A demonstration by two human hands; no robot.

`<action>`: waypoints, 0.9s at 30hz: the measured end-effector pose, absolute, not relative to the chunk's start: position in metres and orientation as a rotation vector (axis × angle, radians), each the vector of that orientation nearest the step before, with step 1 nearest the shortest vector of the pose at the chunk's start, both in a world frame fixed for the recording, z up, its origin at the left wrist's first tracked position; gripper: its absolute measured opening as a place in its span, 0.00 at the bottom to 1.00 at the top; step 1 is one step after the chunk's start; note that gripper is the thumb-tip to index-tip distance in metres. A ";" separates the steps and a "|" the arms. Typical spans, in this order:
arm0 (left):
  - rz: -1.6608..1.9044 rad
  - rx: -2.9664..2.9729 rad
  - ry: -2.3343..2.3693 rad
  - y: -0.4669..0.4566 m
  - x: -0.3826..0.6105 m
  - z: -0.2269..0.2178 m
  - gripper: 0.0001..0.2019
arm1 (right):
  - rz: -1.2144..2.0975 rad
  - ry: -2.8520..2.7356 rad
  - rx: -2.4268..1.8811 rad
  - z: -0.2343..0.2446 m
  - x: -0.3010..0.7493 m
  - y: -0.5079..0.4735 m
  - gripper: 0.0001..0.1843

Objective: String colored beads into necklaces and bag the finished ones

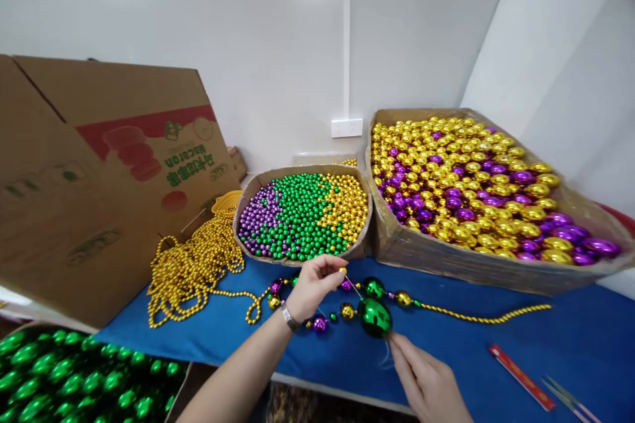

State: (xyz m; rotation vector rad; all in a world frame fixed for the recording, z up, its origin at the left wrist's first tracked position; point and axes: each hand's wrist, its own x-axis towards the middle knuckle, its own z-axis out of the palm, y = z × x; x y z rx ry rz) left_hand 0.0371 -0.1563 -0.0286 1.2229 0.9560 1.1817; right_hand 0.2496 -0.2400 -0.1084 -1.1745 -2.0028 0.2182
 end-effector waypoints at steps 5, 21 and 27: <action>1.044 1.243 0.993 -0.165 0.062 -0.059 0.17 | 0.227 -1.983 -1.309 -0.136 0.254 -0.237 0.20; 0.906 1.756 0.876 -0.136 0.116 -0.009 0.13 | 0.479 -1.760 -1.259 -0.108 0.279 -0.198 0.17; 0.694 1.709 0.662 -0.094 0.148 0.040 0.15 | 0.775 -1.515 -1.254 -0.104 0.285 -0.187 0.21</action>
